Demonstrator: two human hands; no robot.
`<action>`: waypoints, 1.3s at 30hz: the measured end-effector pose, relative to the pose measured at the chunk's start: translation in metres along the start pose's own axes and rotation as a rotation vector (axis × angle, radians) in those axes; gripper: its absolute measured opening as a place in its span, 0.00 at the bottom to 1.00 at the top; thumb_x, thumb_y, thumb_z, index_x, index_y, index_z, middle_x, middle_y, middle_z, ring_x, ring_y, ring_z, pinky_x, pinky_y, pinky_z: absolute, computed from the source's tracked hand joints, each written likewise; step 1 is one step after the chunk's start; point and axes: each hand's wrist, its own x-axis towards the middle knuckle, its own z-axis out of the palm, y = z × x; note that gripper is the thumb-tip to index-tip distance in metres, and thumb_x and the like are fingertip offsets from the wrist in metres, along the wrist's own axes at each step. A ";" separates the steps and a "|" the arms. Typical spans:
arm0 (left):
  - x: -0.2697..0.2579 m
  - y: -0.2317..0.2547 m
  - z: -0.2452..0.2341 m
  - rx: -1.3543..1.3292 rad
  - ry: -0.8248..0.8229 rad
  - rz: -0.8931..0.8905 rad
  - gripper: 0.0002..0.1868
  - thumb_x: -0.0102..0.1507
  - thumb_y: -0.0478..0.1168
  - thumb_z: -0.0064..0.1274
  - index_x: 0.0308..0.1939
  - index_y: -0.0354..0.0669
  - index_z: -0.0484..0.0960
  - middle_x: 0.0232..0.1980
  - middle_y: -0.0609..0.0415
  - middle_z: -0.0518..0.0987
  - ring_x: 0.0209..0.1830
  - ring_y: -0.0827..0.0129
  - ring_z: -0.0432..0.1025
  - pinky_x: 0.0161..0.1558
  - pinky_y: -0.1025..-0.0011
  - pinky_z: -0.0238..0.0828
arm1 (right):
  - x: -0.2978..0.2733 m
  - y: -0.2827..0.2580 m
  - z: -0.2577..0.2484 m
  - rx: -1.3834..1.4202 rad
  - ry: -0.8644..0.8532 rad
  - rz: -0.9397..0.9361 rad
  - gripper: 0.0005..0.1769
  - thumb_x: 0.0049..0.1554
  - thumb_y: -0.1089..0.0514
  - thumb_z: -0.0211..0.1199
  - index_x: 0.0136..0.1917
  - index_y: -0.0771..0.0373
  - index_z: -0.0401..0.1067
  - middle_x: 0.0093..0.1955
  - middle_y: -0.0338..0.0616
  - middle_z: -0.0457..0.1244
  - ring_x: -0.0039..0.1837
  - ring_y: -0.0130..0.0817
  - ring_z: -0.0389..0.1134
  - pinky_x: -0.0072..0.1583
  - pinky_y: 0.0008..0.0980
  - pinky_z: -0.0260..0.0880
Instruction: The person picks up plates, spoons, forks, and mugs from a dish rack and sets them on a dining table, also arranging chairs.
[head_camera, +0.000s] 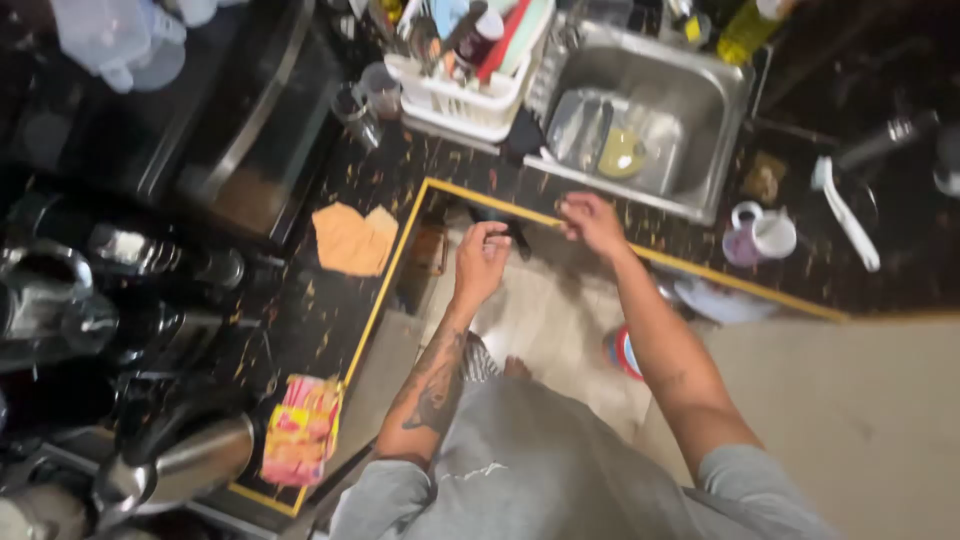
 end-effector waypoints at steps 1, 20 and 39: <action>0.017 0.006 0.004 0.000 0.005 -0.002 0.11 0.64 0.36 0.57 0.50 0.42 0.80 0.47 0.49 0.80 0.42 0.62 0.80 0.42 0.68 0.78 | 0.027 -0.016 0.001 -0.002 -0.005 0.001 0.21 0.61 0.58 0.66 0.64 0.67 0.69 0.42 0.45 0.68 0.38 0.31 0.67 0.39 0.28 0.68; 0.382 -0.050 0.084 0.394 -0.042 0.340 0.26 0.66 0.38 0.56 0.67 0.36 0.69 0.70 0.27 0.65 0.71 0.31 0.59 0.69 0.49 0.58 | 0.331 -0.098 0.026 0.299 0.120 -0.011 0.10 0.62 0.56 0.62 0.51 0.66 0.73 0.37 0.42 0.64 0.37 0.32 0.70 0.40 0.32 0.76; 0.426 -0.054 0.101 0.617 -0.068 0.549 0.21 0.60 0.40 0.57 0.58 0.48 0.77 0.63 0.47 0.73 0.62 0.54 0.69 0.51 0.53 0.64 | 0.368 -0.046 0.011 0.397 0.152 -0.132 0.10 0.65 0.58 0.58 0.50 0.69 0.73 0.36 0.40 0.62 0.37 0.27 0.63 0.41 0.30 0.67</action>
